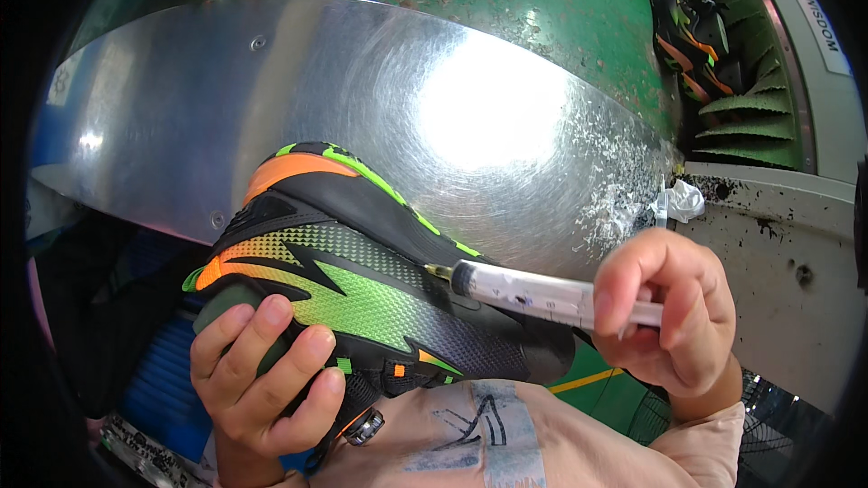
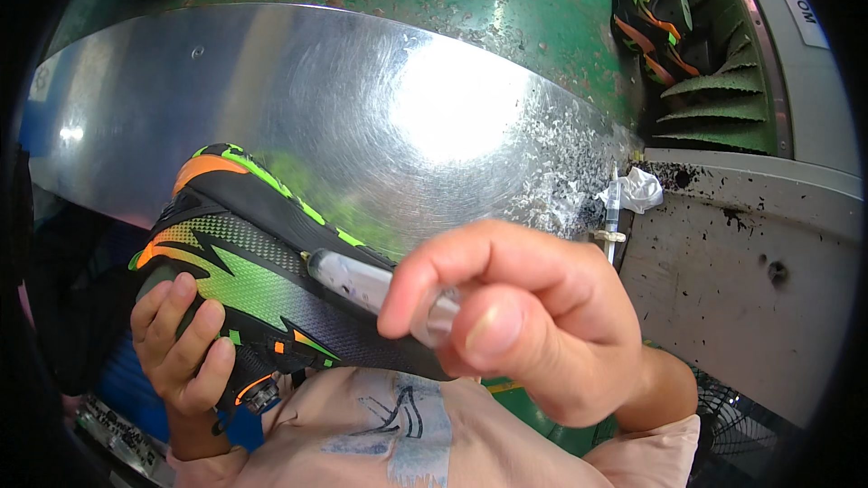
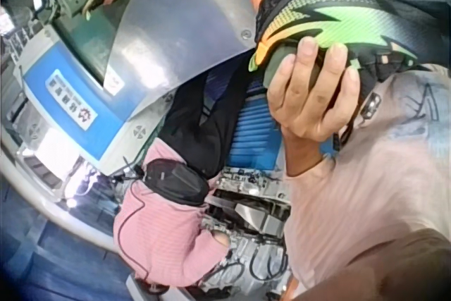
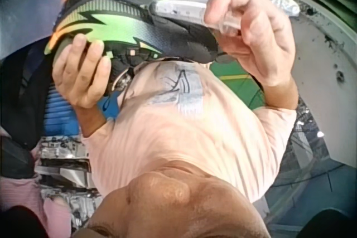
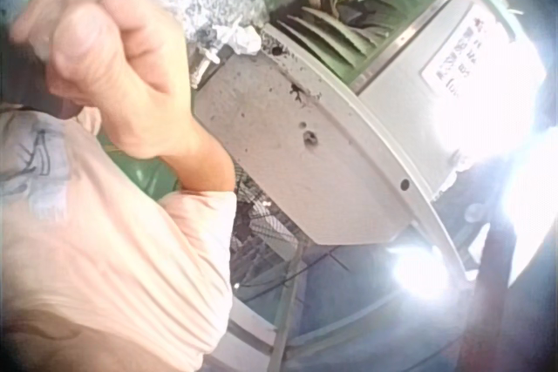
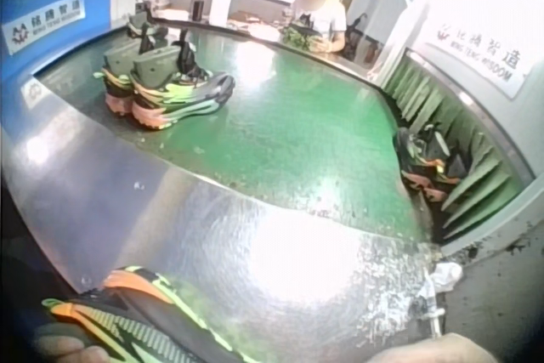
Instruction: The person applies a liquid from a syringe to the seam of a shoe, moving the applicator along the edges, and then places the shoe on a conveyor belt.
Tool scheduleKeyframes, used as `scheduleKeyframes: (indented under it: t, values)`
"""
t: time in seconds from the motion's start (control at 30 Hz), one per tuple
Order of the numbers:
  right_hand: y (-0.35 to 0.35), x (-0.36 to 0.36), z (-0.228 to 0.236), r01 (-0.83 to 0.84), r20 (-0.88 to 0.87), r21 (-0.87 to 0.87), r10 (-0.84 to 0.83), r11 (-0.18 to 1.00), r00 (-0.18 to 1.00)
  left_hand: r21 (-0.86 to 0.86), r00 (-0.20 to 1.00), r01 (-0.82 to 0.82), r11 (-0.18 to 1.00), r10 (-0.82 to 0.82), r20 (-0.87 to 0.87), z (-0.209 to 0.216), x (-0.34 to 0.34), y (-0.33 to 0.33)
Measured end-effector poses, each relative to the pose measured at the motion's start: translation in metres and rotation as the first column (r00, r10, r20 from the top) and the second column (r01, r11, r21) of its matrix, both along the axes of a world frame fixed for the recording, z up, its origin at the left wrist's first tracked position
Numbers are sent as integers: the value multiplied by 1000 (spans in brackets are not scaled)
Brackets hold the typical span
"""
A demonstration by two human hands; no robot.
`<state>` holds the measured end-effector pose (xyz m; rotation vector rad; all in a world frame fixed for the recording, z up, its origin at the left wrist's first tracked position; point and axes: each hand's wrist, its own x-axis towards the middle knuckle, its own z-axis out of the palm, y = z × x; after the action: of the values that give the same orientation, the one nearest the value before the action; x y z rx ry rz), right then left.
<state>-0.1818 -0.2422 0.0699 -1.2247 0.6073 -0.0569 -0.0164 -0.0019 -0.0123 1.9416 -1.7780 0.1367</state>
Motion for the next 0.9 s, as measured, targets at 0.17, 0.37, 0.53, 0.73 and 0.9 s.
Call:
scheduleKeyframes:
  t: [0.17,0.37,0.53,0.73,0.9]
  values:
    - [5,-3,11,34,-58,-71,-38,997,998,0,1000,-5,1000,5,12,0,0,2]
    - [-23,-20,17,168,82,-89,-161,982,984,-40,999,37,999,-36,37,3,-1,-13]
    - [-71,-58,-24,401,262,-262,-336,878,905,-64,986,100,993,-91,137,27,10,-41]
    - [-53,-91,-68,142,8,-802,-227,581,974,96,707,-451,888,420,-568,65,18,-73]
    - [-41,-96,-92,78,7,-917,-181,392,983,137,181,-444,886,238,-954,55,33,-81]
